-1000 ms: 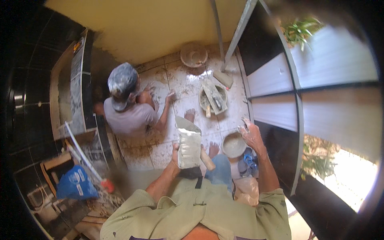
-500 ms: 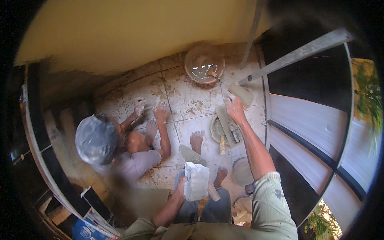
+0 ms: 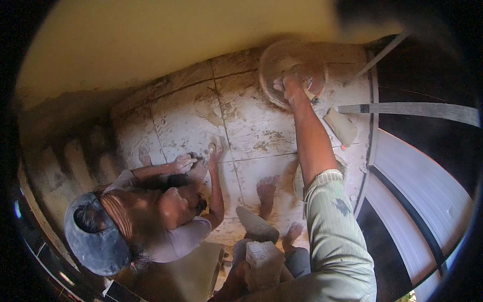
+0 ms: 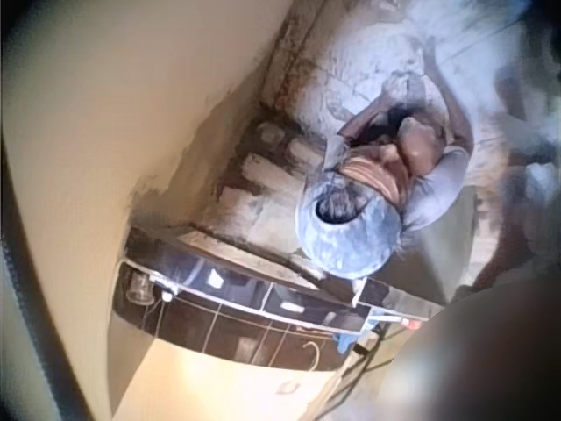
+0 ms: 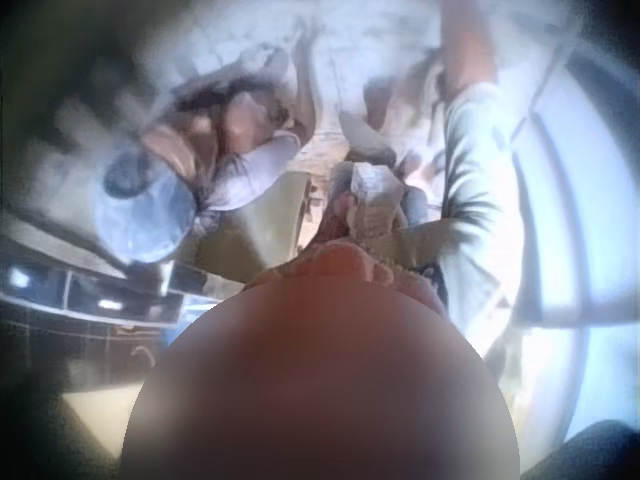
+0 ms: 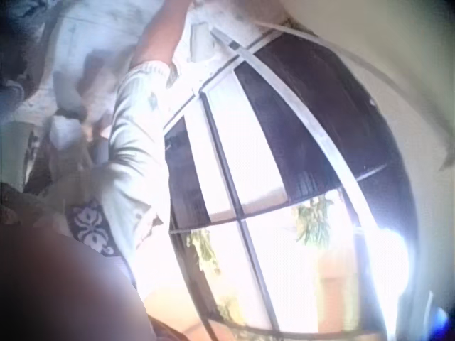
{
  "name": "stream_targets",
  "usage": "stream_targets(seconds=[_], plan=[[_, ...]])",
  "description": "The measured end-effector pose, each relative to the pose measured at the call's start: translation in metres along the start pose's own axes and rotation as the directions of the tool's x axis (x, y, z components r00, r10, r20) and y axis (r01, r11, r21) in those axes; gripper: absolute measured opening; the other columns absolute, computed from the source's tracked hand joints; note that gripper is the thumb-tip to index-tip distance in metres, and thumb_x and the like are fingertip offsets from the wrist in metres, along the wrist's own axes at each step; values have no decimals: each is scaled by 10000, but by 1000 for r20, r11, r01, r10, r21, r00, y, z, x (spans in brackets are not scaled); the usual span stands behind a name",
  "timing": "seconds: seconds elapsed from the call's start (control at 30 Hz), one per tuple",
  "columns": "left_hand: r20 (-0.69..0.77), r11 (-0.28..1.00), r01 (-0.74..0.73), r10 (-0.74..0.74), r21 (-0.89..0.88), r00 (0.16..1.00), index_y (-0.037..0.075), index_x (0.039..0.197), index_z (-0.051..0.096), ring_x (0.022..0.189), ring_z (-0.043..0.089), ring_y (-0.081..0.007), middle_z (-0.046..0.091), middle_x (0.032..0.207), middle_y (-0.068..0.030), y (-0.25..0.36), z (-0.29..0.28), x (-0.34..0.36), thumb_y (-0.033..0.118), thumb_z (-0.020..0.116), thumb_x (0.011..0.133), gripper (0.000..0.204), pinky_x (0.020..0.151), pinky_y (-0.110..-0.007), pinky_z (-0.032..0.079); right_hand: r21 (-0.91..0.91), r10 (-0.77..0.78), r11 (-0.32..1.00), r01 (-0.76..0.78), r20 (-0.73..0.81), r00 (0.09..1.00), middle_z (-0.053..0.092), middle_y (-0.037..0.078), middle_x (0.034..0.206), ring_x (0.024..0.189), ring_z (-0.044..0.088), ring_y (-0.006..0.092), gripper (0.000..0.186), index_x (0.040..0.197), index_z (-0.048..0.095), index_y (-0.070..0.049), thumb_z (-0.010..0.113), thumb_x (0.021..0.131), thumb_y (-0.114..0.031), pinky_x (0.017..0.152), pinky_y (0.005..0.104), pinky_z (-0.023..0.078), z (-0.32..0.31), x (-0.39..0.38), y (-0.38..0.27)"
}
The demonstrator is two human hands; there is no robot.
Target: The person applies mortar to a brick with a trowel, places the brick onto a wall, and secures it by hitting it with a hammer before smoothing additional mortar along the joint.
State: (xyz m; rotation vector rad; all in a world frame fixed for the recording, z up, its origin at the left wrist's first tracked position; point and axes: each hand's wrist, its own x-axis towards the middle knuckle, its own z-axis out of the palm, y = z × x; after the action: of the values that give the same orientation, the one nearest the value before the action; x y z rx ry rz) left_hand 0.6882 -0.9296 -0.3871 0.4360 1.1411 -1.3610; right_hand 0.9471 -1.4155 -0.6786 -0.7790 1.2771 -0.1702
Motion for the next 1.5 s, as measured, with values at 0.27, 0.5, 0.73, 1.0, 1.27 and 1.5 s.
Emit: stream_targets(seconds=[0.27,0.5,0.73,1.0,1.27,1.5], plan=[[-37,1000,-3,2,-18,999,48,1413,386,1175,546,-370,517,1330,-197,5,-7,14,457,689,653,915,998,-511,447,207,-35,976,61,-129,991,562,173,1178,848,653,307,293,1248,478,-27,365,985,-88,657,378,612,21,17,-6],[-28,999,33,-32,13,999,49,1410,391,1168,551,-364,522,1324,-191,1,-5,12,462,688,656,909,996,-507,450,113,25,993,-31,58,998,612,162,1021,783,655,248,281,1218,498,-28,378,978,-108,623,357,616,-6,-9,-14],[-32,997,58,-56,56,998,51,1407,395,1161,557,-358,528,1318,-184,2,-16,14,467,687,659,904,995,-503,453,6,40,999,-40,14,999,604,179,913,696,655,269,281,1152,495,47,461,934,-128,570,358,594,-28,-17,-19],[-53,998,48,-45,47,998,53,1403,400,1153,563,-352,534,1311,-177,5,-25,12,473,686,662,898,993,-498,456,-126,-23,992,13,-74,997,586,108,706,543,573,236,155,871,552,-39,456,903,-157,454,350,454,-28,-11,-21],[-50,998,41,-39,55,998,54,1399,405,1145,569,-345,540,1305,-169,5,-27,14,479,685,665,892,992,-494,459,-789,-612,133,600,411,676,611,305,940,847,601,458,279,990,625,10,523,823,-189,812,500,487,-28,-37,-25],[5,997,25,-25,67,1000,56,1395,410,1139,574,-340,546,1299,-163,-5,-26,20,484,684,668,887,990,-490,462,-752,-644,-179,634,577,502,577,313,1038,1007,555,465,306,1073,587,20,563,838,-175,821,542,469,-44,-91,-29]])
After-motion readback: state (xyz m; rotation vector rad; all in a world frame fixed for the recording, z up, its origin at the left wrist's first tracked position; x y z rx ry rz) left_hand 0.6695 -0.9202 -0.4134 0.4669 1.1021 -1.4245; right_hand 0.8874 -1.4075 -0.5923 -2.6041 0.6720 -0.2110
